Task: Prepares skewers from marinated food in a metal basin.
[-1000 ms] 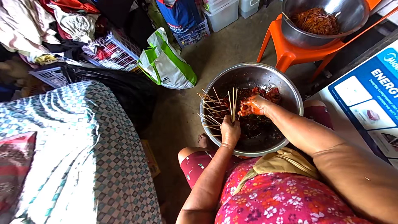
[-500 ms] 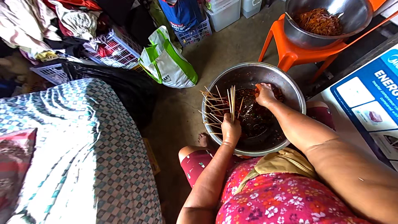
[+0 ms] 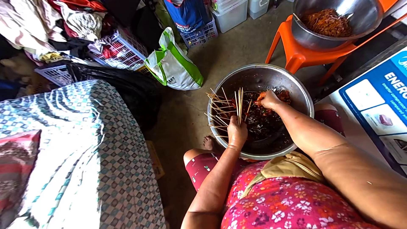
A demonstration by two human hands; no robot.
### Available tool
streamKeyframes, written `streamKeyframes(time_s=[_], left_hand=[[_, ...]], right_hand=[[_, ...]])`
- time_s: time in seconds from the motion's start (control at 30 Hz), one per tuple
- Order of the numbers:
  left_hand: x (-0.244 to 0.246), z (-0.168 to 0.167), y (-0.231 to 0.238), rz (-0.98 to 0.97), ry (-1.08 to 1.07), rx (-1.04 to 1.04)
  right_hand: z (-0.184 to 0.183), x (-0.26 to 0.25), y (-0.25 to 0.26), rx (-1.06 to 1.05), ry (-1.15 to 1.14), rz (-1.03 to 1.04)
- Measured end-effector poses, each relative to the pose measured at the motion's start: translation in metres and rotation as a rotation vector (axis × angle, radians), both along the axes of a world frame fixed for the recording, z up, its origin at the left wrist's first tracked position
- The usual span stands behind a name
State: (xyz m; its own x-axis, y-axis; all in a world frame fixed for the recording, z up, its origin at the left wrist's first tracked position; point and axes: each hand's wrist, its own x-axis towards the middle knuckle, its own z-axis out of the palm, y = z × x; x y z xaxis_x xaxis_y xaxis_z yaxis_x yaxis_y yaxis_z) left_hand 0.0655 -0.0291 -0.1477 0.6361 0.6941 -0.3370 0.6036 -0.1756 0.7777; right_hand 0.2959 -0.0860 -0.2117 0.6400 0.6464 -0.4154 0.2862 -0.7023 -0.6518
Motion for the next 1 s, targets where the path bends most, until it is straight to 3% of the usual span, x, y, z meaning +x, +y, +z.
streamKeyframes(time_s=[0.07, 0.23, 0.33, 0.6, 1.0], left_hand=[[-0.001, 0.001, 0.000, -0.012, -0.021, -0.010], [-0.001, -0.001, 0.000, -0.032, -0.065, -0.043], [-0.001, -0.002, 0.001, -0.045, -0.059, -0.050], [-0.001, -0.002, 0.001, -0.052, -0.060, -0.040], [-0.002, -0.001, 0.000, -0.026, -0.083, -0.033]], right_hand=[[0.011, -0.005, -0.001, 0.166, 0.120, -0.143], [0.030, -0.019, 0.003, 0.461, 0.661, -0.514], [0.029, -0.018, 0.004, 0.507, 0.724, -0.585], [0.039, -0.016, 0.002, 0.579, 0.886, -0.623], [0.042, -0.010, -0.005, 0.556, 0.892, -0.480]])
